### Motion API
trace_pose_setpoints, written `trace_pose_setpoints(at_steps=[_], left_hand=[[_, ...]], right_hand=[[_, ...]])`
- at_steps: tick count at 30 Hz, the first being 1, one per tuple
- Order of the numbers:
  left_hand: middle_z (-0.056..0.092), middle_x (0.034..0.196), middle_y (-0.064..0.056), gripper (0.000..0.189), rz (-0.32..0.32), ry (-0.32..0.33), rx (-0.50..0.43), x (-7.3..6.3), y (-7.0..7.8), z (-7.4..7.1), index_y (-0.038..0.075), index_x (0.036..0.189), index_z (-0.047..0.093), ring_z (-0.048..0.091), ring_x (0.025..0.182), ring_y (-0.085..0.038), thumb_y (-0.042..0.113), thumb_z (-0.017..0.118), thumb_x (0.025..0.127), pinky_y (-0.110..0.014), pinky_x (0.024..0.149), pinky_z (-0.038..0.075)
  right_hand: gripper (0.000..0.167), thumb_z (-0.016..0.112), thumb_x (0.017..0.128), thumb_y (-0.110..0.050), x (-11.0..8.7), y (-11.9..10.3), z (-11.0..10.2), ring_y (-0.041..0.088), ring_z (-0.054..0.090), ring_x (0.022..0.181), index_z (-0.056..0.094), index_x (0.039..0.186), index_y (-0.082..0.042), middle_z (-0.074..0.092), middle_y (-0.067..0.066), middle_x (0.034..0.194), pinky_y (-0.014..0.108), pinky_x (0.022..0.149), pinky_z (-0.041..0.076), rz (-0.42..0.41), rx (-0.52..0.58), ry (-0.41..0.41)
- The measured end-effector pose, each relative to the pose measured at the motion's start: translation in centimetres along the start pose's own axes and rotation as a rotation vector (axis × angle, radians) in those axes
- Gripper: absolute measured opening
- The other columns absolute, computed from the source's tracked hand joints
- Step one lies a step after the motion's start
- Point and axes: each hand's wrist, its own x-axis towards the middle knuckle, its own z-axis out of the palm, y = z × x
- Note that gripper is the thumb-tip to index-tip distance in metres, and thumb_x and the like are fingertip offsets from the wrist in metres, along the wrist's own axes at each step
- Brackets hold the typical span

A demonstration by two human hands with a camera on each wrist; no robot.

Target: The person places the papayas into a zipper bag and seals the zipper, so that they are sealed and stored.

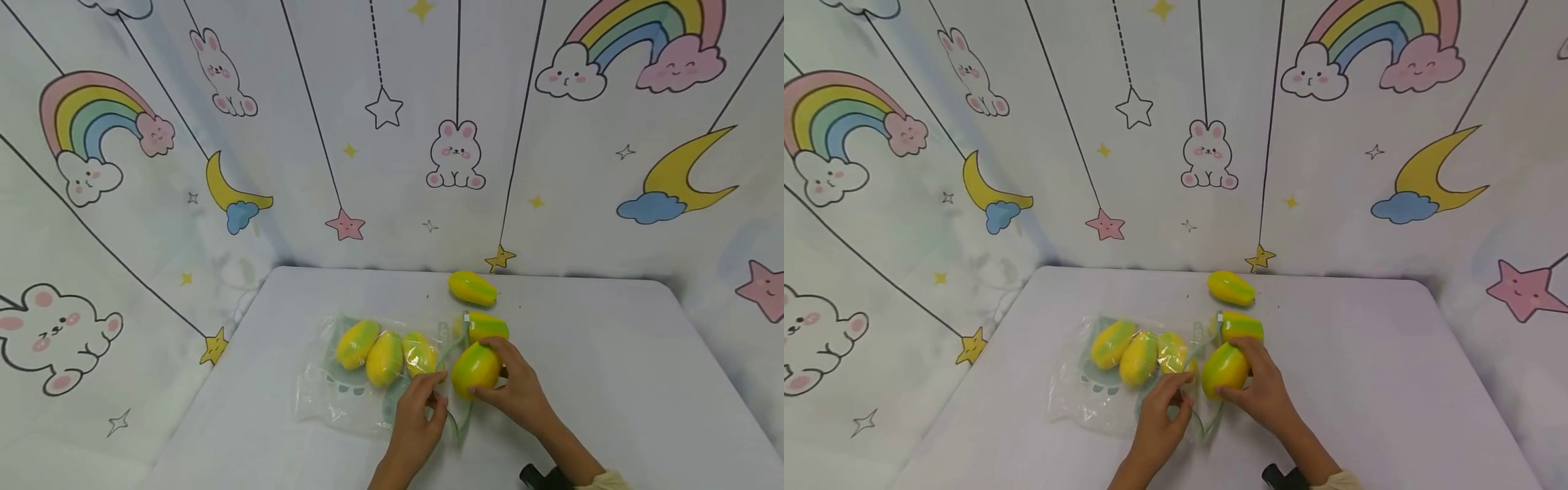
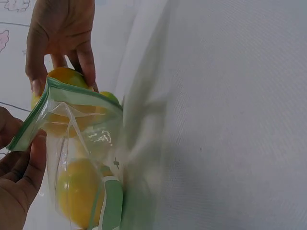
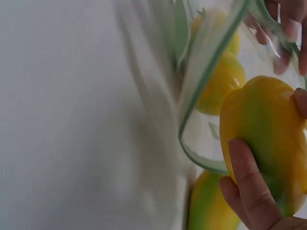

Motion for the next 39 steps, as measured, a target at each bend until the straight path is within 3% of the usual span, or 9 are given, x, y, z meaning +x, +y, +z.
trace_pose_setpoints(at_steps=[6, 10, 14, 20, 25, 30, 34, 39], left_hand=[[0.063, 0.106, -0.008, 0.050, -0.051, 0.017, -0.028, 0.0, 0.6, -0.3, 0.005, 0.127, 0.057, 0.056, 0.076, -0.005, -0.014, 0.064, 0.082, -0.016, 0.066, 0.055], [0.064, 0.106, -0.008, 0.049, -0.012, 0.027, 0.000, 0.1, 0.7, -0.4, 0.003, 0.124, 0.059, 0.057, 0.077, -0.005, -0.016, 0.062, 0.079, -0.015, 0.066, 0.054], [0.065, 0.106, -0.009, 0.046, 0.021, 0.029, -0.003, 0.1, 0.7, -0.3, 0.002, 0.122, 0.060, 0.057, 0.077, -0.005, -0.016, 0.063, 0.080, -0.013, 0.066, 0.053], [0.065, 0.106, -0.009, 0.040, 0.025, 0.045, -0.007, 0.4, 0.9, -0.5, 0.002, 0.121, 0.061, 0.057, 0.076, -0.006, -0.011, 0.064, 0.084, -0.014, 0.065, 0.053], [0.066, 0.106, -0.009, 0.042, 0.048, 0.050, -0.001, 1.1, 1.5, -1.2, 0.002, 0.121, 0.063, 0.056, 0.075, -0.006, -0.013, 0.064, 0.082, -0.014, 0.065, 0.052], [0.066, 0.107, -0.009, 0.044, 0.047, -0.004, 0.002, 1.4, 2.5, -1.7, 0.004, 0.122, 0.062, 0.053, 0.075, -0.004, -0.013, 0.062, 0.082, -0.014, 0.065, 0.051], [0.066, 0.110, -0.007, 0.047, 0.048, -0.023, 0.015, 1.5, 2.9, -1.6, 0.009, 0.123, 0.062, 0.053, 0.076, -0.004, -0.014, 0.061, 0.082, -0.015, 0.064, 0.052], [0.065, 0.111, -0.003, 0.054, 0.051, -0.036, 0.010, 1.3, 2.9, -1.4, 0.015, 0.126, 0.061, 0.052, 0.076, -0.004, -0.015, 0.060, 0.082, -0.018, 0.063, 0.052]], right_hand=[[0.081, 0.090, 0.069, -0.021, 0.1, -0.3, 1.8, 0.027, 0.055, 0.116, 0.048, 0.138, -0.020, 0.048, 0.010, 0.141, 0.036, 0.085, 0.058, 0.059, 0.034, -0.082], [0.089, 0.089, 0.070, -0.022, 0.5, -0.4, 2.8, 0.027, 0.054, 0.121, 0.040, 0.145, -0.015, 0.043, 0.013, 0.148, 0.037, 0.089, 0.057, 0.074, 0.036, -0.129], [0.096, 0.089, 0.070, -0.018, 0.8, -0.5, 3.4, 0.028, 0.053, 0.119, 0.032, 0.147, -0.011, 0.039, 0.015, 0.149, 0.039, 0.090, 0.056, 0.077, 0.014, -0.103], [0.094, 0.090, 0.068, -0.019, 0.6, -1.4, 3.7, 0.028, 0.057, 0.106, 0.039, 0.147, -0.019, 0.038, 0.017, 0.138, 0.028, 0.075, 0.058, 0.058, 0.027, -0.041], [0.097, 0.090, 0.070, -0.028, 0.3, -1.8, 3.9, 0.028, 0.065, 0.101, 0.033, 0.147, -0.016, 0.044, 0.020, 0.143, 0.023, 0.072, 0.058, 0.076, 0.166, -0.092], [0.087, 0.085, 0.075, -0.016, 0.4, -1.6, 4.1, 0.031, 0.064, 0.112, 0.032, 0.144, -0.022, 0.038, 0.016, 0.152, 0.024, 0.076, 0.058, 0.101, 0.336, -0.135], [0.079, 0.079, 0.081, -0.012, 0.6, -1.5, 4.3, 0.033, 0.060, 0.117, 0.036, 0.146, -0.024, 0.044, 0.012, 0.147, 0.028, 0.082, 0.058, 0.129, 0.406, -0.152], [0.072, 0.071, 0.086, -0.010, 0.8, -1.4, 5.0, 0.033, 0.060, 0.116, 0.036, 0.148, -0.017, 0.051, 0.019, 0.140, 0.032, 0.085, 0.057, 0.161, 0.533, -0.197]])
